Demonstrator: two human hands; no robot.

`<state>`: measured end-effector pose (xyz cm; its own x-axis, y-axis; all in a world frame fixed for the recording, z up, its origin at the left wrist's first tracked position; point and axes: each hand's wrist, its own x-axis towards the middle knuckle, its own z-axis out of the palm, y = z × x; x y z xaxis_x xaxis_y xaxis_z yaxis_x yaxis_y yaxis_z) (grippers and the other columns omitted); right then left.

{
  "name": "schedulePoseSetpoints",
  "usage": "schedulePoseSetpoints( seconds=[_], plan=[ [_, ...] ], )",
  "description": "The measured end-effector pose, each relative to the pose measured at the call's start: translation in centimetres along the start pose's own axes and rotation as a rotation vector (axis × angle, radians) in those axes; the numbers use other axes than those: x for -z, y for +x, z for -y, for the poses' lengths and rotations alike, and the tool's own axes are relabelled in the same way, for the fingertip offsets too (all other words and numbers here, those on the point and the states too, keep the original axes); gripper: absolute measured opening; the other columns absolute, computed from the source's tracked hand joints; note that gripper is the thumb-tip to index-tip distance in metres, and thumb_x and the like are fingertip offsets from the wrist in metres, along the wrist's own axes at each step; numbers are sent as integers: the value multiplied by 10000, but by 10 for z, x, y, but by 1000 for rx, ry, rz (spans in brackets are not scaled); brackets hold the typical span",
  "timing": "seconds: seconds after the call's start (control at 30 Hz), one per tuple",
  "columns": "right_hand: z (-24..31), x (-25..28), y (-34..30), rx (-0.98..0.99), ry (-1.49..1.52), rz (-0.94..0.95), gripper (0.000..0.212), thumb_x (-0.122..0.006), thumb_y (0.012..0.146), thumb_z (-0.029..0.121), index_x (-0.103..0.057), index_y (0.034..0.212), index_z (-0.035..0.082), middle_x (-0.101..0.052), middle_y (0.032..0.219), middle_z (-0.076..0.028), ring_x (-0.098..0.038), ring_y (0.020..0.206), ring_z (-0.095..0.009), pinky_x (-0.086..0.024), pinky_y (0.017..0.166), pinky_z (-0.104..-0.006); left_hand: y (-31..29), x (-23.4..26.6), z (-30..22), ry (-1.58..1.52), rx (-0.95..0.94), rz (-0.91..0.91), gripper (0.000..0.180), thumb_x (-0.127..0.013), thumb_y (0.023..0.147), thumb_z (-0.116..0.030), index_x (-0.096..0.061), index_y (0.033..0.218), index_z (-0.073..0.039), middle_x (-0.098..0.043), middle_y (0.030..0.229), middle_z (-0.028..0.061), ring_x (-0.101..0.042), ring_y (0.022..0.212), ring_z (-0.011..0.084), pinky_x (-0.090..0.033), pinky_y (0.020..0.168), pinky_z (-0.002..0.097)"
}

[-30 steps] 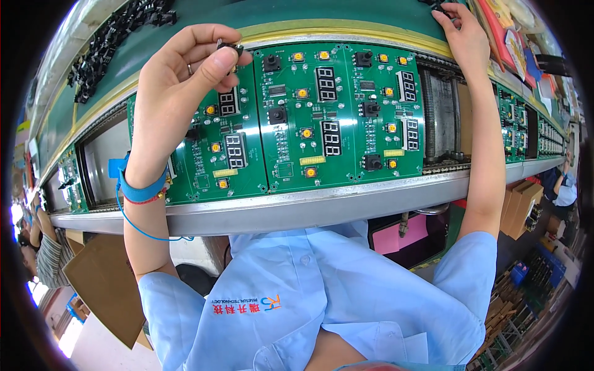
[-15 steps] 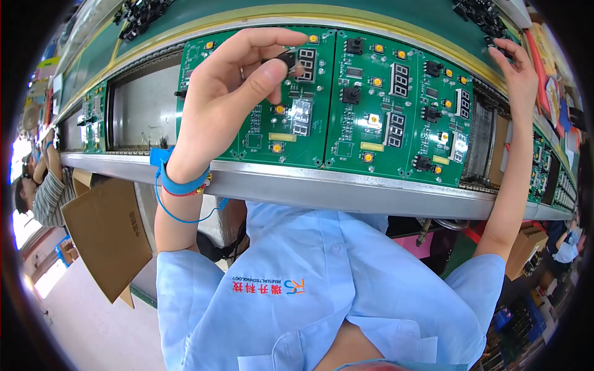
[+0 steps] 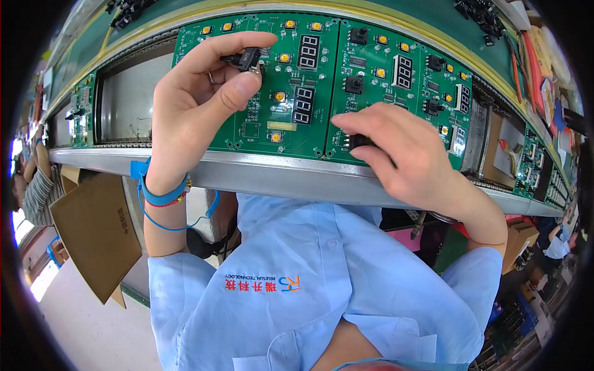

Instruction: Manually placing plastic caps or components onto printed circuit boards on a factory assembly line.

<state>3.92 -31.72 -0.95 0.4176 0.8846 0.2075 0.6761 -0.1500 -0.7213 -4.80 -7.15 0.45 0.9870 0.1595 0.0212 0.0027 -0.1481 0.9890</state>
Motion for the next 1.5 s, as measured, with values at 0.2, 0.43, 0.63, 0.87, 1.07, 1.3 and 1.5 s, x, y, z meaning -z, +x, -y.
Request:
schedulePoseSetpoints(
  seconds=[0.2,0.43,0.63,0.87,1.07,1.3,1.5],
  plan=[
    [0,-12,2,149,-215,2,486,-684,669,-63,-588,1143,-18,-632,884,-137,-607,736,-289,-501,613,-354,-6,7,4,-9,19,36,315,-585,954,-205,-623,1180,11,-613,886,34,-495,715,48,-411,652,177],
    [7,4,15,114,-280,55,482,-723,718,39,-608,1185,23,-661,1004,-102,-621,843,-253,-501,687,-325,-22,24,7,128,34,19,261,-541,976,-182,-653,1152,-25,-619,830,26,-494,665,51,-408,593,189],
    [-98,110,16,-173,-730,-449,320,-626,890,197,-633,1194,101,-625,1188,-87,-597,1059,-232,-462,886,-321,-35,17,0,241,110,-32,270,-577,908,-56,-641,1170,-50,-623,877,52,-520,659,73,-431,599,220],
    [-184,158,-23,-382,-835,-345,291,-596,907,239,-635,1179,142,-604,1179,-98,-576,1094,-280,-461,904,-345,-51,16,10,566,-32,21,251,-680,782,17,-645,1028,-21,-642,958,107,-622,749,235,-497,652,294],
    [-208,169,-35,-550,-775,-413,311,-598,915,283,-630,1200,164,-628,1147,-78,-617,1005,-209,-474,866,-318,-51,11,15,685,-134,-13,248,-687,756,5,-646,999,-24,-639,937,101,-630,803,278,-506,671,330],
    [-211,181,-43,-576,-689,-350,325,-610,912,257,-625,1218,151,-657,1100,-75,-608,948,-155,-466,863,-288,-52,2,5,1078,-325,25,294,-693,721,-25,-645,1010,-52,-625,956,63,-606,761,235,-475,651,331],
    [-205,186,-41,-705,-543,-333,315,-658,889,276,-658,1123,66,-671,939,-35,-595,859,-103,-453,806,-245,-51,-2,5,1140,-346,7,310,-701,712,-14,-658,1016,-54,-629,966,66,-599,748,237,-474,647,333]
  ],
)
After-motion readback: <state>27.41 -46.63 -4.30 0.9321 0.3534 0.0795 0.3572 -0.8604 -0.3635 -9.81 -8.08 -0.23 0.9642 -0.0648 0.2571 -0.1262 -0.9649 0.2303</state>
